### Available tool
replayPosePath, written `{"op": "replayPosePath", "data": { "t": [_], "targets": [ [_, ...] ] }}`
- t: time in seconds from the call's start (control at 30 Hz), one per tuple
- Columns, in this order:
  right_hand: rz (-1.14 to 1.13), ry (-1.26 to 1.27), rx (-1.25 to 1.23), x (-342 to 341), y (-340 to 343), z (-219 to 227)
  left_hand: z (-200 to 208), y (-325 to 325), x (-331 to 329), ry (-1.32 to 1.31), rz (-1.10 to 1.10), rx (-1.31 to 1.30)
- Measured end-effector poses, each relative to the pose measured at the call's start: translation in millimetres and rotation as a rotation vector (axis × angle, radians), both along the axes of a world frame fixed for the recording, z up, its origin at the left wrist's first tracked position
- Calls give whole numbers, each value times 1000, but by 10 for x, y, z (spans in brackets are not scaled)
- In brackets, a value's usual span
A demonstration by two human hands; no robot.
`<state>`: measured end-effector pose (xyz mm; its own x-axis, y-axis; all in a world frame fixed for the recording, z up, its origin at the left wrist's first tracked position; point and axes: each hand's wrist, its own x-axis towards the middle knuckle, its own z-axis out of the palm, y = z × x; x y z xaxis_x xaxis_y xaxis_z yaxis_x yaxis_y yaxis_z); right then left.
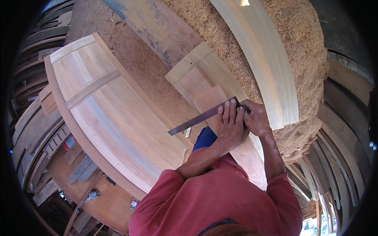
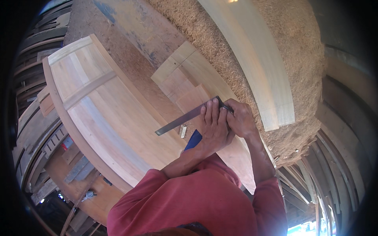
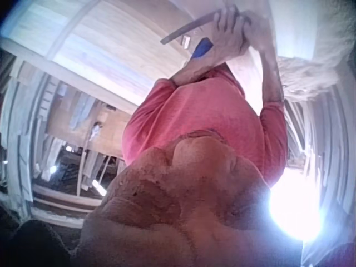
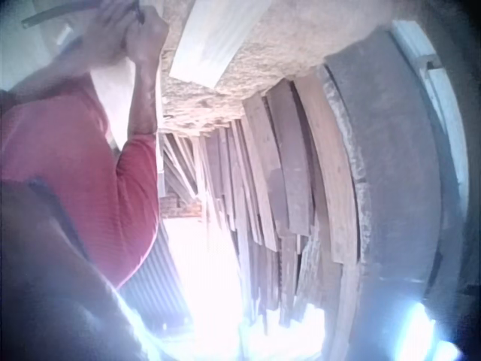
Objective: The person measures a wooden plank with a tape measure and marks it using a metal square and a pencil. They repeat the process on another plank, aligning the square and drawing lines for cutting.
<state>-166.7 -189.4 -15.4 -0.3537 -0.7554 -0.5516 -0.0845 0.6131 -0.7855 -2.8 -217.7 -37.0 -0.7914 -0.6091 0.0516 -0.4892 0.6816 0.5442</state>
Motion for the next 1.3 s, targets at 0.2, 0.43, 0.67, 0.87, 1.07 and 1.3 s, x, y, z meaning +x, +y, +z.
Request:
{"op": "replayPosePath", "data": {
  "t": [0.2, 0.43, 0.67, 0.87, 1.07, 1.3],
  "targets": [
    [-24, -41, -5, 14, -6, -21, 29, -4, -17, -5, 10, -14],
    [-38, -72, -11, 19, 35, -51, -6, 26, 1, 2, 14, -21],
    [-8, 54, 35, -179, 65, 19, -13, 20, 20, -69, -37, 39],
    [-241, 405, -44, -424, -44, 478, 92, -53, 43, -24, -71, -11],
    [-225, -100, -292, -195, -287, 607, -8, -18, 27, 54, -56, -70],
    [41, -243, -263, 350, -581, 437, -224, 95, 121, -146, -135, 237]
  ]
}}
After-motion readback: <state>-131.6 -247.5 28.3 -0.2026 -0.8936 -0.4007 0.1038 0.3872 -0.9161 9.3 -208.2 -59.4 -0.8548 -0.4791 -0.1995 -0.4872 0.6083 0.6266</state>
